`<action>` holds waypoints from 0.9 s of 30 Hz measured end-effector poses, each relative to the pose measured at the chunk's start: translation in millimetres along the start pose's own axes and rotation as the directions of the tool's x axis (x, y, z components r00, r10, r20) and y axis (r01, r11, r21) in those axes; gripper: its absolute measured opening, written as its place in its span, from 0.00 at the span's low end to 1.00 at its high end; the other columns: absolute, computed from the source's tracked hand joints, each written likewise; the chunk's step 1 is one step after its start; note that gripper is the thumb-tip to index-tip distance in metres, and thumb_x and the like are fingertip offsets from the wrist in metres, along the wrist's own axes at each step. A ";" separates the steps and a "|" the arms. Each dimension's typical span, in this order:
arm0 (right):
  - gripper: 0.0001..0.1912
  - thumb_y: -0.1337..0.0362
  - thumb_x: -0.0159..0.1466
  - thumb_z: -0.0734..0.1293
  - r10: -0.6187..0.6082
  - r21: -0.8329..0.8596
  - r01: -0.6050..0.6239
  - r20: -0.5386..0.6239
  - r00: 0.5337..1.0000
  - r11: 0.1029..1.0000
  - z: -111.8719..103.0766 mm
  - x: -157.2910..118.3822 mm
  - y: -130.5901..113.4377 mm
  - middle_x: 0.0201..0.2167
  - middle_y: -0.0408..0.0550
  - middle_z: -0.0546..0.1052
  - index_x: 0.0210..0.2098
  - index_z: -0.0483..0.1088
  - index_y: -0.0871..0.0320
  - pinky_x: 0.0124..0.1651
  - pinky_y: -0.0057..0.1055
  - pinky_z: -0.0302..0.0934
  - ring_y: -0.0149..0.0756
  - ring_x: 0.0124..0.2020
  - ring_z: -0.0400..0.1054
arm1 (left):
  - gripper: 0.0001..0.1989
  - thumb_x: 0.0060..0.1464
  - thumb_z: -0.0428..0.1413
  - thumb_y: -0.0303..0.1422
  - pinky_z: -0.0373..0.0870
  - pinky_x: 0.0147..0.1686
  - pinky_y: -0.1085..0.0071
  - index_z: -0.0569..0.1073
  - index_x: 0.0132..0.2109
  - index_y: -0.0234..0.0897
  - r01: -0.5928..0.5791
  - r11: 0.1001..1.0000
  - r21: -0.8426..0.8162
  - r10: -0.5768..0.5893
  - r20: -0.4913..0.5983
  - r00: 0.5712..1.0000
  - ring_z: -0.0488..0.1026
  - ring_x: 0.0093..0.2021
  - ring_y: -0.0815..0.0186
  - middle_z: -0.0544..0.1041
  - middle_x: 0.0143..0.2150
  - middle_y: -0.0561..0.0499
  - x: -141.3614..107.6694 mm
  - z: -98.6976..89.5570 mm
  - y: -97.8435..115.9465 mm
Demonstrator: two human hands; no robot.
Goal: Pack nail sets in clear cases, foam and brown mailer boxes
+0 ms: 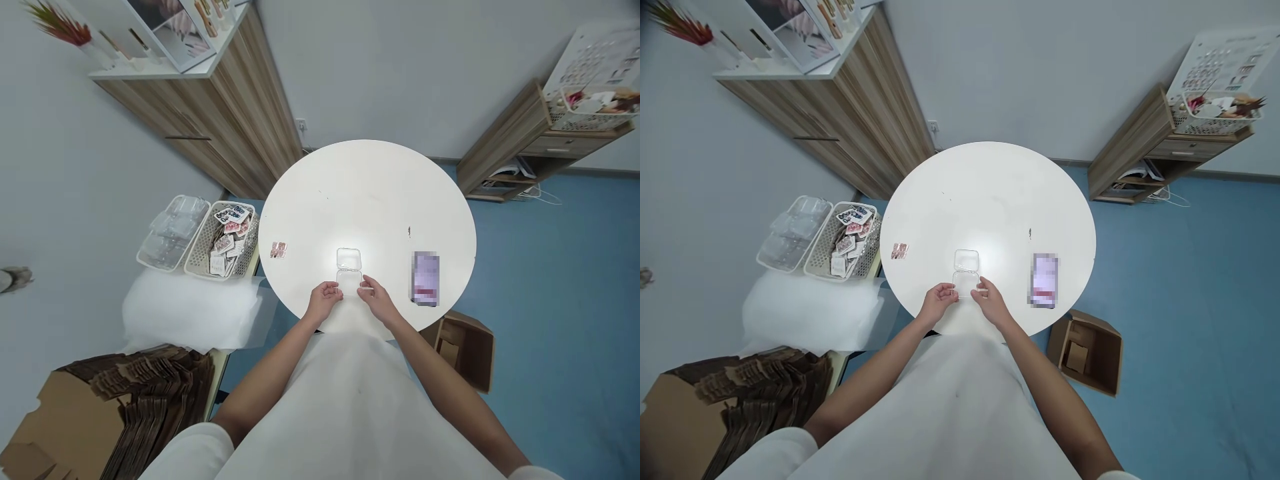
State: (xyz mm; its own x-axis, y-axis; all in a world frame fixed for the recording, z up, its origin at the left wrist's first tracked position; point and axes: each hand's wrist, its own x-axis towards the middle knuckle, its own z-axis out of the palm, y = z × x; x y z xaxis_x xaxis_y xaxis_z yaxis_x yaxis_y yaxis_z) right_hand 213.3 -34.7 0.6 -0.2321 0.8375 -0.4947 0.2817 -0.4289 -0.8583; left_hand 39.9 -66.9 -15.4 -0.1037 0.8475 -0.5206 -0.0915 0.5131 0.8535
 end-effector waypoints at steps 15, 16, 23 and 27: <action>0.28 0.55 0.52 0.63 0.024 -0.198 -0.048 -0.121 0.992 0.979 28.4 15.0 40.2 0.42 0.50 0.61 0.51 0.57 0.53 0.43 0.38 0.61 0.37 0.38 0.61 | 0.18 0.43 0.57 0.31 0.65 0.40 0.67 0.69 0.44 0.37 -0.036 0.936 0.351 0.084 -0.122 0.989 0.68 0.34 0.69 0.68 0.39 0.48 24.1 5.7 -29.6; 0.28 0.55 0.52 0.63 0.024 -0.191 -0.048 -0.125 0.992 0.980 28.8 15.6 41.3 0.42 0.50 0.61 0.51 0.57 0.53 0.43 0.38 0.62 0.37 0.38 0.62 | 0.19 0.43 0.58 0.31 0.64 0.41 0.67 0.69 0.45 0.37 -0.035 0.926 0.375 0.088 -0.127 0.988 0.67 0.34 0.69 0.68 0.38 0.49 24.4 5.8 -29.1; 0.29 0.58 0.52 0.61 0.118 -0.027 -0.123 -0.142 0.983 0.992 32.7 9.2 40.8 0.48 0.53 0.60 0.54 0.55 0.54 0.39 0.38 0.64 0.36 0.33 0.66 | 0.22 0.46 0.55 0.31 0.63 0.42 0.69 0.66 0.50 0.37 0.043 0.941 0.335 -0.009 -0.102 0.995 0.67 0.33 0.70 0.68 0.36 0.50 23.1 3.9 -30.1; 0.26 0.61 0.52 0.61 0.088 0.038 -0.084 -0.146 0.985 0.996 31.7 15.0 34.2 0.46 0.52 0.63 0.51 0.59 0.56 0.36 0.34 0.63 0.36 0.35 0.67 | 0.20 0.46 0.54 0.31 0.64 0.42 0.69 0.67 0.49 0.37 0.072 0.955 0.286 -0.037 -0.124 0.992 0.68 0.35 0.70 0.69 0.39 0.49 28.2 6.0 -27.5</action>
State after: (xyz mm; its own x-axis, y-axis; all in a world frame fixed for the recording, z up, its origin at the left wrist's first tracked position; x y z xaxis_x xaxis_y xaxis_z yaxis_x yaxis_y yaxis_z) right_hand 189.9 -47.5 -40.5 -0.0681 0.8366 -0.5435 0.2649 -0.5101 -0.8183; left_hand 45.4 -56.3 -53.4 -0.2220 0.8043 -0.5512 0.1886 0.5901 0.7850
